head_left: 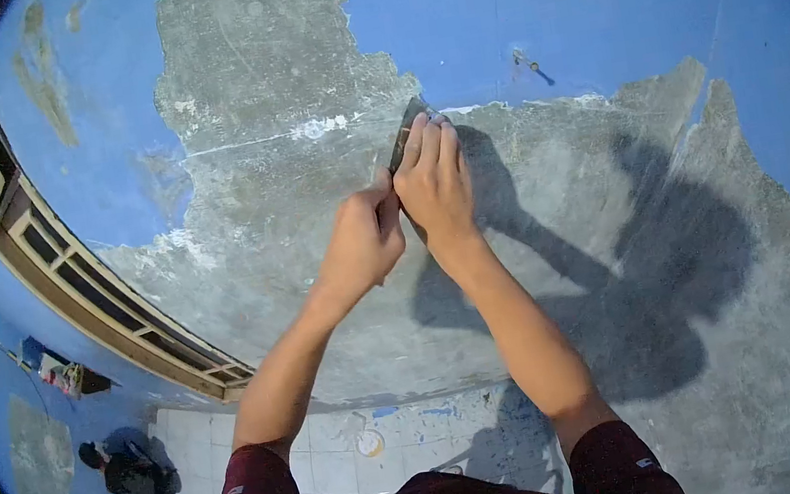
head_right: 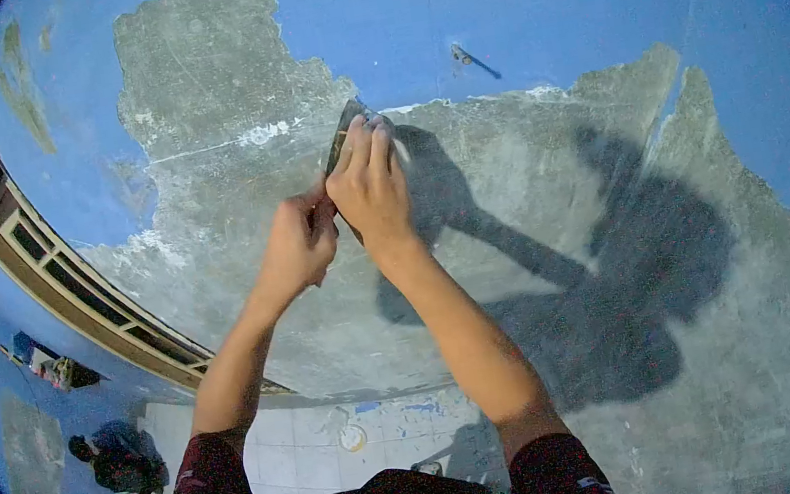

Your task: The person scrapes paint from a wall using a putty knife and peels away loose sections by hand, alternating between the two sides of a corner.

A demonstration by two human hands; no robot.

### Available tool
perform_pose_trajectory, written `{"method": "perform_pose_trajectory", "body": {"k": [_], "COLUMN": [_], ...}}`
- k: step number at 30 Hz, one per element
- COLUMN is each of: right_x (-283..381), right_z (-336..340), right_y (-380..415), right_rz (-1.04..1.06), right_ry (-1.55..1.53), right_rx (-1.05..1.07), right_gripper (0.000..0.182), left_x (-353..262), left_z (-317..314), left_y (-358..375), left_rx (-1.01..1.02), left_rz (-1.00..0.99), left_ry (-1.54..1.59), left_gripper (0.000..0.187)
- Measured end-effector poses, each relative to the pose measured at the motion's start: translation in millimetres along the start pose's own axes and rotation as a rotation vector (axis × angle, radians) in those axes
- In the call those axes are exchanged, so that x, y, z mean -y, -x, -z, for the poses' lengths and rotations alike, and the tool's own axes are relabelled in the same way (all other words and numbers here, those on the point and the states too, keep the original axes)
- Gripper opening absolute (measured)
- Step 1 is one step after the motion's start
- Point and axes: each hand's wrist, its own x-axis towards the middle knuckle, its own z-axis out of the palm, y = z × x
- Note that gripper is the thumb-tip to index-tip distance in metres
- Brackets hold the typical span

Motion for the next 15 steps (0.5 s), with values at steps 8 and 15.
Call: {"method": "perform_pose_trajectory", "body": {"k": [8, 15], "right_x": [5.0, 0.2], "right_z": [4.0, -7.6], "right_y": [-6.9, -4.9], "right_rz": [-0.032, -0.005], "right_ry": [-0.007, 0.028], "right_rx": [0.03, -0.111], "right_gripper": [0.039, 0.034], "left_x": [-1.0, -29.4], "left_z": [25.6, 33.6], "left_y": [-16.0, -14.5], "left_rx": [0.121, 0.084], "left_rz": [-0.088, -0.019], "left_ry": [-0.048, -0.001], "left_gripper": [0.013, 0.01]}}
